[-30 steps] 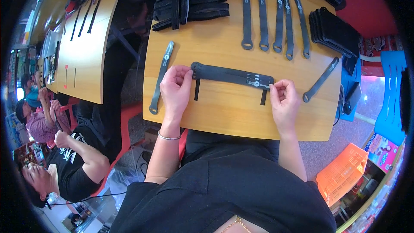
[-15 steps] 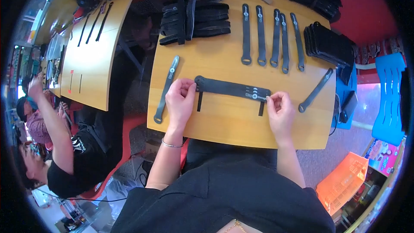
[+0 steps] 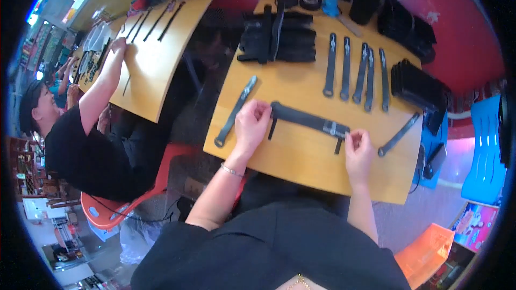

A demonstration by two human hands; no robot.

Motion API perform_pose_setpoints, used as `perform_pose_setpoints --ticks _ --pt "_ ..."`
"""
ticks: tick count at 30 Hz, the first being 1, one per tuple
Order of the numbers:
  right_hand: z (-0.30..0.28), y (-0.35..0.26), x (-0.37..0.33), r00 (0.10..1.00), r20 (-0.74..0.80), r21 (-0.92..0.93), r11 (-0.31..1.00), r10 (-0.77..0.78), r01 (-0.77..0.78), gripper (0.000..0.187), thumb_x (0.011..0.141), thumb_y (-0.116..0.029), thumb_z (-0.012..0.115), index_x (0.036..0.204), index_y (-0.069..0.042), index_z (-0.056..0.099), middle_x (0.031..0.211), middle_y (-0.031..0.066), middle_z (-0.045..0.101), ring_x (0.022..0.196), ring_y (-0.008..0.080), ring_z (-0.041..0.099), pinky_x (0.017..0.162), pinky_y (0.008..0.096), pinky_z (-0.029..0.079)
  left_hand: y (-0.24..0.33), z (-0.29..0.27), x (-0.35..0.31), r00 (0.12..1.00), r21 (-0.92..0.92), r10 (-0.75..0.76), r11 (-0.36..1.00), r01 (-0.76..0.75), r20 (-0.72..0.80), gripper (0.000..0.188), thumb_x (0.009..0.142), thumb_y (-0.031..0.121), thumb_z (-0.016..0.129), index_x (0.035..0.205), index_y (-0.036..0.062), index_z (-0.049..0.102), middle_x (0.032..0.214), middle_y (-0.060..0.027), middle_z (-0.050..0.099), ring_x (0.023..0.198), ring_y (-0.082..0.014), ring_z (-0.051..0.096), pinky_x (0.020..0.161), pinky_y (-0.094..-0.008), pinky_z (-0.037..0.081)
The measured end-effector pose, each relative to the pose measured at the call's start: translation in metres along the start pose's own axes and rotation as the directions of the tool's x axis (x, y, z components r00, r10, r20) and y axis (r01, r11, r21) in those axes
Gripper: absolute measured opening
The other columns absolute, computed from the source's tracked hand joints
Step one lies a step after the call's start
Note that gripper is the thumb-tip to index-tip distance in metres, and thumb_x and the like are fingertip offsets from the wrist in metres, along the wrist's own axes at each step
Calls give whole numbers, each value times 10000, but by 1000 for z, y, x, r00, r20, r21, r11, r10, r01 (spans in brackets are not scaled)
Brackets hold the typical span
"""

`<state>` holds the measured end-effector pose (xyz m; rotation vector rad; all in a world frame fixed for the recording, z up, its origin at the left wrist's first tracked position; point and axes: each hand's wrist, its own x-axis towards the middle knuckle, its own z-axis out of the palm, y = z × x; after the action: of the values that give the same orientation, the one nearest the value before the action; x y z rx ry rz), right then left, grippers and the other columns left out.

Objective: The recorder is stacking and organizing black fabric straps on a workbench.

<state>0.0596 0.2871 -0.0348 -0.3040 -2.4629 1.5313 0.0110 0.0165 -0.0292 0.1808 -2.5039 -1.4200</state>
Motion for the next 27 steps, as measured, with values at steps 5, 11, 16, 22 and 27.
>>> perform_pose_setpoints --ticks 5,11,16,22,27 --pt "4 -6 4 1000 -26 34 999 -9 10 110 869 -44 663 904 -17 562 720 20 589 621 91 557 572 256 456 -6 2 5 1000 -42 13 999 -13 -11 64 824 52 680 850 6 644 720 -75 642 605 -145 608 576 -268 485" --pt "3 -3 3 998 -39 -3 999 -47 47 112 860 -39 672 889 -20 565 711 27 588 597 95 552 559 252 452 -11 5 4 1000 -61 -5 998 5 4 58 823 51 679 854 12 649 707 -67 634 592 -133 599 570 -262 481" --pt "3 1 1 997 -58 48 997 -57 59 118 851 -32 679 878 -24 564 698 30 587 583 100 551 546 252 447 -10 5 2 1000 -48 -1 999 1 -8 62 823 57 683 852 14 649 707 -61 639 593 -123 600 569 -257 479" --pt "3 1 2 997 -51 24 998 -57 59 122 850 -31 680 876 -25 561 685 27 578 573 96 542 537 252 440 -8 4 1 1000 -10 -3 1000 3 5 52 848 32 677 887 12 650 728 -7 648 616 -41 565 579 -193 459" --pt "3 0 3 998 -43 0 999 -53 53 132 846 -37 683 871 -23 554 695 37 596 571 110 558 531 263 448 -6 4 1 1000 -51 -16 999 15 -12 67 826 57 683 861 10 651 735 -69 648 615 -130 616 582 -255 489"
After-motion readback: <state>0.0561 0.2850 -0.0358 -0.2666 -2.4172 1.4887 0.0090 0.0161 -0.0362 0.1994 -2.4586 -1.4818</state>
